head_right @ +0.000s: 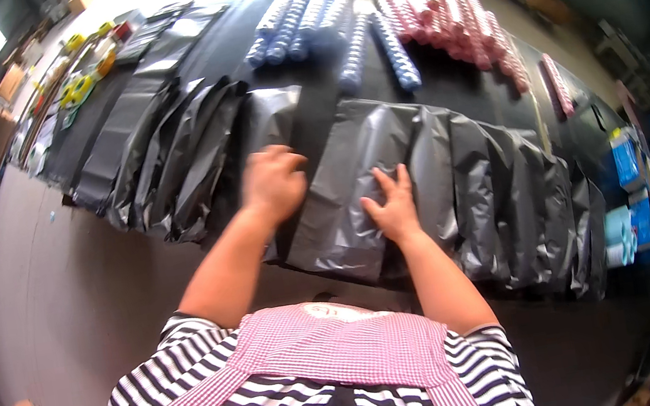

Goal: The person places blue cylindrical foam pieces into gray plastic shipping bags, seals each bag by removing a protective strip and folding the adhesive flap, and then moves the sealed bags into a larger pile on a work table.

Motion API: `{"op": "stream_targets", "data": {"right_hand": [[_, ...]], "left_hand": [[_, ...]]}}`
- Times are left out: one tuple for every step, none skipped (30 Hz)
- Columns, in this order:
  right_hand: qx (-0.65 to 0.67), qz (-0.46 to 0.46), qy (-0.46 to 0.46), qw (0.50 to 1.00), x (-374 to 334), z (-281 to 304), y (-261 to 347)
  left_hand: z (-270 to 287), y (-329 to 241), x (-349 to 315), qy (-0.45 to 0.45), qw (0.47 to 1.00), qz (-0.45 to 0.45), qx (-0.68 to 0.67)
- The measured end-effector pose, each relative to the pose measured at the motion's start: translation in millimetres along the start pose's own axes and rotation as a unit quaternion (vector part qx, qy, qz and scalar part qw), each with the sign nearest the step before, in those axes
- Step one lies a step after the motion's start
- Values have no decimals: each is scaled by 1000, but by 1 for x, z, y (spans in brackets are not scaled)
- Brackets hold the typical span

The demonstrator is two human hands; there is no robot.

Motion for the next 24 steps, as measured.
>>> {"op": "stream_targets", "data": {"right_hand": [[8,10,-16,1000,-2,-4,1],[13,17,-13,1000,1,-15,6],[-4,-6,1,1000,6,-27,13],[-9,-31,5,999,9,-29,16],[-11,-59,9,998,8,-30,15],[-12,-65,3,998,9,-26,12],[-3,-70,-4,998,10,-22,9],[4,-72,-10,997,11,-17,5],[2,-72,-16,997,14,-11,2],[-5,-62,-11,998,14,-9,2],[-10,-54,-5,998,15,-5,1],[-22,-39,-13,999,19,2,-2],[-9,-41,-14,999,22,7,-9],[-5,-45,-7,999,25,9,-10],[-3,-49,3,999,27,9,-11],[4,-56,19,998,26,7,-12],[-22,-38,24,999,26,7,-11],[-24,-44,26,998,24,7,-7],[-31,-45,11,998,16,18,-5],[-43,-16,-3,999,7,24,14],[-85,35,-40,995,-5,31,38],[-105,81,-62,989,-16,32,67],[-78,110,-54,989,-21,24,88],[-79,141,-9,987,-23,5,112]], "left_hand": [[-3,30,-4,92,989,63,98],[-20,69,-20,144,976,108,122],[-41,104,-36,193,957,157,148],[-52,112,-36,211,959,150,117],[-57,109,-35,233,958,141,88],[-64,97,-30,227,962,136,59],[-74,81,-27,231,963,128,58],[-85,56,-23,251,960,110,54],[-93,30,-17,268,958,91,52],[-102,10,-17,273,957,92,39],[-109,-11,-18,281,955,94,26],[-112,-27,-17,286,953,100,15],[-112,-36,-16,289,951,108,5],[-109,-38,-15,283,953,111,-3],[-105,-33,-17,284,952,115,-3],[-101,-30,-21,294,950,97,-36],[-91,-23,-19,298,949,82,-64],[-80,-7,-20,274,956,71,-74],[-50,-4,-19,225,968,55,-93],[-21,20,-15,136,988,47,-55],[11,44,-14,49,998,32,-15],[52,67,-15,-40,997,46,55],[74,105,-19,-82,982,95,140],[79,146,-27,-55,975,127,175]]}}
Point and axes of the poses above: each hand's wrist, its own x-axis towards the middle knuckle, its own z-axis out of the back of the hand, y = z × x, the point moved 10 cm from there along x, towards the middle knuckle, and after that the axes turned 14 degrees about x, right-handed, at the moved point
